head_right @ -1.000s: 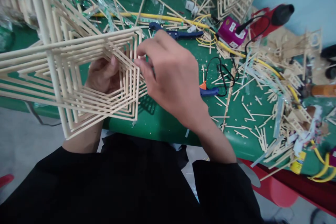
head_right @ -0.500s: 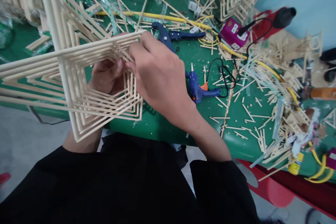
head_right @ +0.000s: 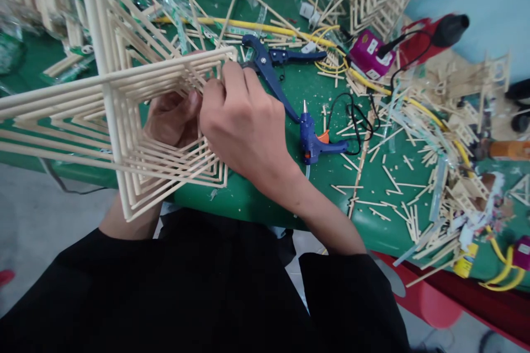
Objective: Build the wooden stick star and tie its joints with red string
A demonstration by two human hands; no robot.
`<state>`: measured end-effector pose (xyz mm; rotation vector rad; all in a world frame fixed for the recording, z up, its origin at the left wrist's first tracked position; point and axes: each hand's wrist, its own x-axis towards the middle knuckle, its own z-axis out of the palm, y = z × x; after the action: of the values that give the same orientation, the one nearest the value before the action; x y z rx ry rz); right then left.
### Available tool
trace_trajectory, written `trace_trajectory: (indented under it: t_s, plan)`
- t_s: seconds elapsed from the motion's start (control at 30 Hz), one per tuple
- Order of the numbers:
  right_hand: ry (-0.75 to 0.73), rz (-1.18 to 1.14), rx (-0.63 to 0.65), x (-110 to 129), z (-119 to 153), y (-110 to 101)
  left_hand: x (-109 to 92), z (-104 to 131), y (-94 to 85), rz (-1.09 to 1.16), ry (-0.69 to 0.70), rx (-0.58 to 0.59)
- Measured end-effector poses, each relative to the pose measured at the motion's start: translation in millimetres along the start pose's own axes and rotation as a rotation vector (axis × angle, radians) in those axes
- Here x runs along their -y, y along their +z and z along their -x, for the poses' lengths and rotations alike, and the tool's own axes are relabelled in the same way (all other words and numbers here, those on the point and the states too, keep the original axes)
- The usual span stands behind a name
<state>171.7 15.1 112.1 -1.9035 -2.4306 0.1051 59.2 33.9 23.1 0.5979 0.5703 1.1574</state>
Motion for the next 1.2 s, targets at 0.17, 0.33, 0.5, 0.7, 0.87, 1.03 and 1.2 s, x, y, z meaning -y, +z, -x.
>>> trace_trajectory:
  t_s: [0.17,0.33,0.5,0.7,0.87,1.03,1.2]
  plan:
    - [-0.050,-0.005,0.048,-8.4,1.8,-6.6,-1.9,0.5,-2.4,0.003,-0.025,0.014]
    - [-0.006,-0.105,-0.093,-10.7,6.2,-6.6,-3.9,-1.3,-5.7,-0.013,-0.045,0.008]
    - [-0.074,-0.171,-0.237,-11.6,17.7,4.3,-3.7,-2.3,-2.2,-0.019,-0.028,-0.054]
    - [-0.094,-0.293,-0.406,-19.9,31.6,15.2,-8.3,2.6,8.7,0.003,0.020,-0.059]
    - [-0.077,-0.369,-0.497,-25.0,36.6,14.4,-11.5,6.2,9.4,-0.035,0.028,0.098]
    - [0.019,-0.302,-0.523,-31.7,40.1,14.2,-12.2,4.4,5.7,-0.069,0.072,0.188]
    - [-0.160,-0.308,-0.599,-38.7,39.4,18.2,-8.7,-0.7,-2.0,-0.142,0.137,0.268]
